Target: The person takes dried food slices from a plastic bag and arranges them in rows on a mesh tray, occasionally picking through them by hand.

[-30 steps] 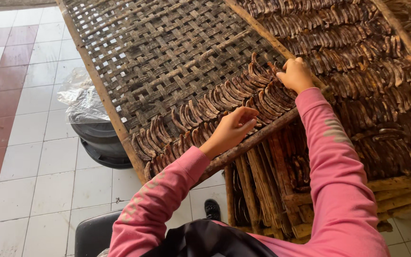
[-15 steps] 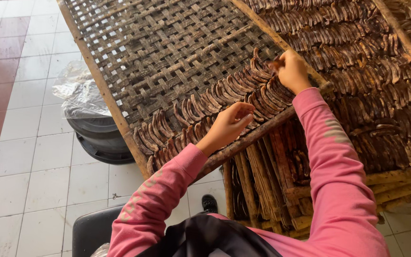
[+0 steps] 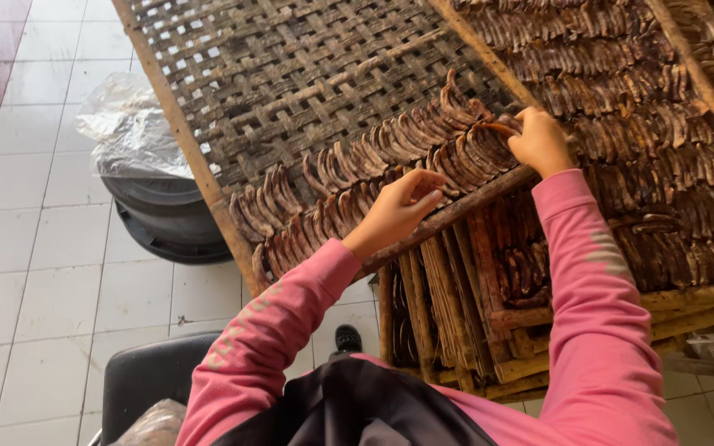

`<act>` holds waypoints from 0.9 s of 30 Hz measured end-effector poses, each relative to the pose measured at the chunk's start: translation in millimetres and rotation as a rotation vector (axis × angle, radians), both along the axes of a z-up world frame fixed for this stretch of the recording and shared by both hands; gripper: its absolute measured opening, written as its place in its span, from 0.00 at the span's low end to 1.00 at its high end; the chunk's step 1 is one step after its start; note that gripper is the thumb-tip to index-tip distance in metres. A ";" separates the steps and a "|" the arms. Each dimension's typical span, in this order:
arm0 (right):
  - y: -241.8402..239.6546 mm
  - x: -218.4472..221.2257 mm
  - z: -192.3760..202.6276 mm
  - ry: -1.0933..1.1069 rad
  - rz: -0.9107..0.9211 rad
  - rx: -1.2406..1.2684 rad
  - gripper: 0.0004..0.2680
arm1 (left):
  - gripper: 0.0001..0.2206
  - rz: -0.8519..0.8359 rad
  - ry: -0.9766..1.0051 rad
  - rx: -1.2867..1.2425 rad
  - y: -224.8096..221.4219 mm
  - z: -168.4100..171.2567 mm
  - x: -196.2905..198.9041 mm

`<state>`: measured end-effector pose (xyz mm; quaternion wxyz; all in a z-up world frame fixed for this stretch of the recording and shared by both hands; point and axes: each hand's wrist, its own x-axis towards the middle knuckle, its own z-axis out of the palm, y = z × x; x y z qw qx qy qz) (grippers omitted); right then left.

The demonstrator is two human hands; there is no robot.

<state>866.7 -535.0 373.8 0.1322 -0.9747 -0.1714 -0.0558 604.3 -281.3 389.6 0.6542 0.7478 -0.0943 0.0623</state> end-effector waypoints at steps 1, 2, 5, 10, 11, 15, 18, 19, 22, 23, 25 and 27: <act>-2.4 0.1 -4.3 -0.024 0.007 0.030 0.17 | 0.15 0.002 0.001 -0.016 -0.4 -0.4 -3.4; -3.8 3.1 -8.0 -0.014 -0.004 0.026 0.16 | 0.15 -0.001 -0.002 -0.028 -0.3 0.9 -5.3; -9.2 12.8 -18.0 0.009 -0.044 0.099 0.11 | 0.14 0.017 -0.002 -0.060 0.8 5.2 -22.1; 10.3 -5.2 -5.9 -0.489 -0.019 0.487 0.04 | 0.14 0.079 -0.050 -0.055 25.0 4.7 -65.7; 19.5 -18.9 2.7 -0.308 -0.005 0.704 0.05 | 0.13 0.101 -0.048 -0.070 30.7 2.5 -74.3; 79.3 -104.4 51.4 0.310 0.110 1.046 0.10 | 0.17 0.114 -0.097 -0.328 47.1 -8.9 -109.7; 143.5 -197.9 66.8 0.612 0.412 0.941 0.13 | 0.22 0.225 0.009 -0.511 54.5 -21.2 -150.5; 165.4 -230.9 66.4 0.673 0.492 0.872 0.13 | 0.22 0.282 0.092 -0.578 58.0 -25.5 -165.3; 232.5 -321.7 52.8 0.717 0.802 0.710 0.14 | 0.21 0.411 0.203 -0.837 77.2 -41.5 -211.3; 254.0 -350.1 44.7 0.650 0.958 0.706 0.14 | 0.19 0.418 0.145 -0.961 86.9 -47.5 -225.8; 283.7 -403.8 27.2 0.491 1.101 0.651 0.12 | 0.18 0.436 0.057 -1.127 109.5 -61.4 -266.8; 307.1 -445.8 14.5 0.381 1.227 0.579 0.15 | 0.17 0.471 -0.024 -1.212 136.4 -72.7 -315.7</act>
